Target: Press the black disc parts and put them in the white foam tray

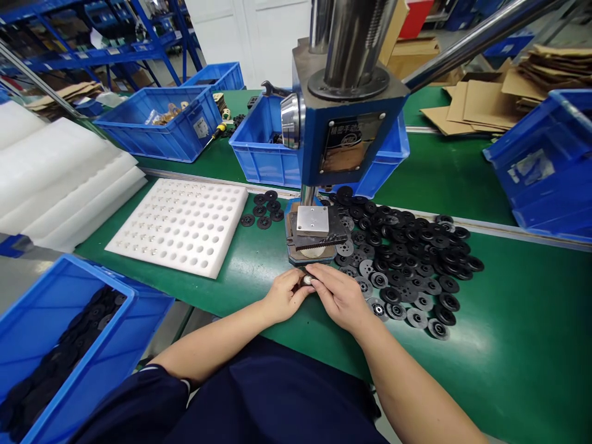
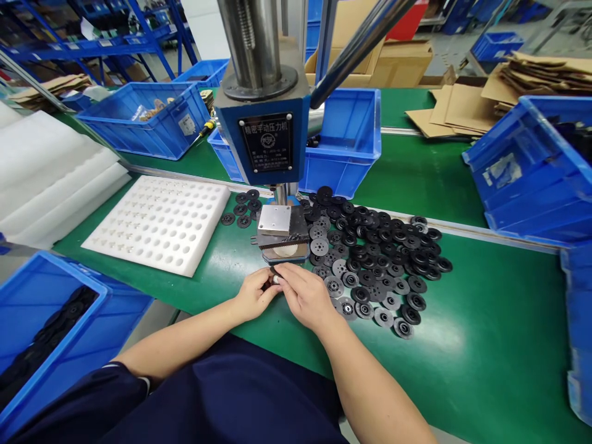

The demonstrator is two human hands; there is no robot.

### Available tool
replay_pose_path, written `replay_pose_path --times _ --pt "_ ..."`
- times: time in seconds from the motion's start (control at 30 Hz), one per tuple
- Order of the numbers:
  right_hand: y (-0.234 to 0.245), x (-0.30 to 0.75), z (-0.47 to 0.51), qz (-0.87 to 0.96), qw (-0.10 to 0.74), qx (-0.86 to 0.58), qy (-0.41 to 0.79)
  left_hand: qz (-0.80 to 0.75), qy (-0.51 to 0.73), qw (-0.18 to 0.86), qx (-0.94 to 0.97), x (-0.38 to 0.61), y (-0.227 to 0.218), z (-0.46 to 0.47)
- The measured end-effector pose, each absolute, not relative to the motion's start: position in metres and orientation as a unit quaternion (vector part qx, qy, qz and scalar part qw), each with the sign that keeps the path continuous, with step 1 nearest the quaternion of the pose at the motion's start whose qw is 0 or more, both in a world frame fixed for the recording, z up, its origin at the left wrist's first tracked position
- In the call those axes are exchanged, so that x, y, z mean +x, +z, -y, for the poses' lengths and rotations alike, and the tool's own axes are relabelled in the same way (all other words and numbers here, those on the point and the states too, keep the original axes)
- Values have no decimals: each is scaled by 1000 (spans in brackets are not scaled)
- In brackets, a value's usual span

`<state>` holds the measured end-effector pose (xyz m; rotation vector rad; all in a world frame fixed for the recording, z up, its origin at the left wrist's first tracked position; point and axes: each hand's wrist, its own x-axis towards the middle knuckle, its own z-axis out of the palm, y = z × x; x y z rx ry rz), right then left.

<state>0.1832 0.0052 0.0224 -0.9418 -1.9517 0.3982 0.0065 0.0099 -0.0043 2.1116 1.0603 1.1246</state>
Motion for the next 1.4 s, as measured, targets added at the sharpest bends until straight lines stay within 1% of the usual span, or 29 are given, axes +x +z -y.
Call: replay_pose_path --times 0.17,0.33,0.47,0.63,0.8,1.03,1.2,1.4 --pt "24 187 -4 798 440 -374 173 -387 417 247 784 5 -6 -10" --pt "23 187 -4 795 446 -379 160 -397 417 244 780 5 -6 -9" --pt "24 186 -5 802 427 -387 160 -395 427 253 773 5 -4 -9" --pt "24 188 -6 807 426 -376 161 -388 425 261 775 5 -2 -9" --pt "24 189 -6 813 413 -381 150 -404 421 251 773 5 -2 -8" --pt "24 190 -7 809 421 -382 148 -401 395 269 782 4 -2 -7" --pt "24 191 -7 809 423 -380 146 -410 386 261 784 4 -1 -7" --pt "24 191 -7 800 425 -387 175 -394 389 280 784 3 0 -7"
